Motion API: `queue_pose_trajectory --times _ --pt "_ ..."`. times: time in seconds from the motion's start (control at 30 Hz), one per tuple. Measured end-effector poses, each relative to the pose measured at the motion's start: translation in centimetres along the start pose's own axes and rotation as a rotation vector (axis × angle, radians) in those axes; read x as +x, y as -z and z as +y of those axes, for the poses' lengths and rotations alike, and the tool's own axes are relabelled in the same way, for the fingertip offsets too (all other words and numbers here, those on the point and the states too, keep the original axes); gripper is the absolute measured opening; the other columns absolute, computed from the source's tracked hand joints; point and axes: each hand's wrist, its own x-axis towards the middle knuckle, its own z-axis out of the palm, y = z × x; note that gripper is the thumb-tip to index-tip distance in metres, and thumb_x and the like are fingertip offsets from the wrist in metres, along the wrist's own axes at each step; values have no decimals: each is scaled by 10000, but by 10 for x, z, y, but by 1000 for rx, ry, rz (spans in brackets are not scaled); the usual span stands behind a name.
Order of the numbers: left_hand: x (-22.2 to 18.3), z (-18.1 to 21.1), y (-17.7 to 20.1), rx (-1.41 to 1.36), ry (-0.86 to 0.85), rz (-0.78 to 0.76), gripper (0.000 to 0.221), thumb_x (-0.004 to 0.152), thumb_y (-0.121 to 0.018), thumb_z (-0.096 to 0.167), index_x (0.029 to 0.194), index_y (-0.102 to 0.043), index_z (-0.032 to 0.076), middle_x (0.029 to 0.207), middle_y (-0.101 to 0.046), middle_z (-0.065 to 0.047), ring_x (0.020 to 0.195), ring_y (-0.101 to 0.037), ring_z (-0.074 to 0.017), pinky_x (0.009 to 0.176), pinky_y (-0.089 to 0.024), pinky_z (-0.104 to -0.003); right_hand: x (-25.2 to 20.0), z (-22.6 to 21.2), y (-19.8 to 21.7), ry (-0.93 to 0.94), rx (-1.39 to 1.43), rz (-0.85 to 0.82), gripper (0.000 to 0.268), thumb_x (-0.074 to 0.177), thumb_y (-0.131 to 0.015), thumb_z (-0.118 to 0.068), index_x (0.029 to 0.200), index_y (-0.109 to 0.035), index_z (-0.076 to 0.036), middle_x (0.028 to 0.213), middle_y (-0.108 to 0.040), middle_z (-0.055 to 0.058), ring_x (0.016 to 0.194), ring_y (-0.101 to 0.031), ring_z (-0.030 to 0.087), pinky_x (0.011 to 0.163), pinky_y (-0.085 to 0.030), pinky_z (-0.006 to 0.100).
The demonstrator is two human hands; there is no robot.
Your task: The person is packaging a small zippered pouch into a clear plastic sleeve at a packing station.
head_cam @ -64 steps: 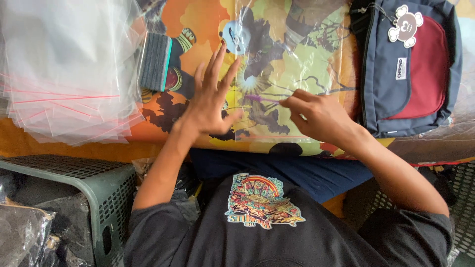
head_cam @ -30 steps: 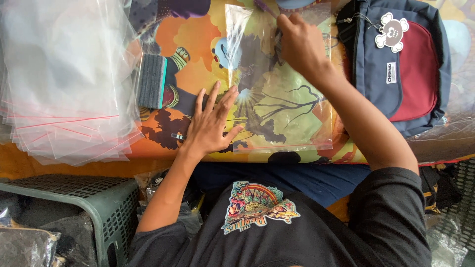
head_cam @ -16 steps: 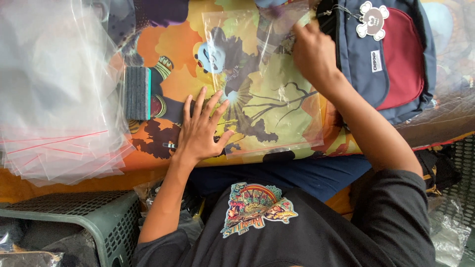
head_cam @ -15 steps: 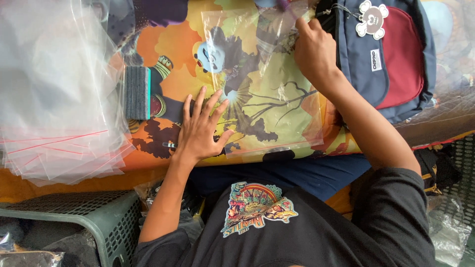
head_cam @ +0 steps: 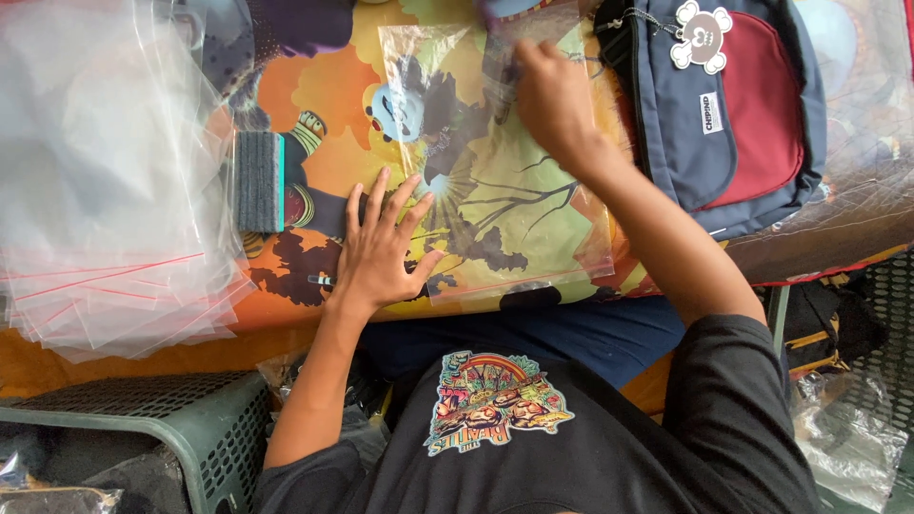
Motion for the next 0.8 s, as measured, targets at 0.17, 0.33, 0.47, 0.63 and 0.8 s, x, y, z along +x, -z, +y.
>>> queue_pose_trajectory --times 0.17,0.33,0.47,0.63,0.8 --pt "0 0 0 14 -7 2 672 925 -600 528 1466 -470 150 1610 -337 -95 1521 -212 -390 1207 -160 -651 -27 -59 16 185 109 -227 247 909 -458 158 1023 -646 44 842 -680 170 513 -599 201 320 -486 293" --pt "-1 -2 -2 11 4 -16 691 912 -598 540 1475 -458 165 1614 -330 -99 1528 -188 -382 1214 -134 -652 -37 32 -1 237 -697 -94 389 886 -458 56 1178 -634 -132 677 -533 -68 453 -353 6 327 -257 189" --pt "0 -2 -3 20 3 -14 683 914 -581 545 1469 -465 164 1606 -338 -96 1522 -197 -383 1208 -145 -647 -32 60 5 -207 -473 54 281 822 -600 23 1083 -561 -76 840 -596 149 558 -618 354 372 -452 479" --pt "-1 -1 -3 13 7 -5 678 915 -597 541 1461 -466 162 1599 -351 -90 1519 -207 -387 1209 -150 -643 -81 -11 11 181 -638 -195 293 939 -442 -15 1192 -584 -55 814 -661 33 512 -512 57 378 -396 203" --pt "-2 -5 -12 -34 5 53 669 878 -611 534 1439 -501 187 1572 -372 -117 1504 -235 -425 1174 -147 -664 -105 59 -16 64 -744 42 208 794 -661 -173 945 -548 -261 776 -505 -20 495 -614 211 452 -555 406"
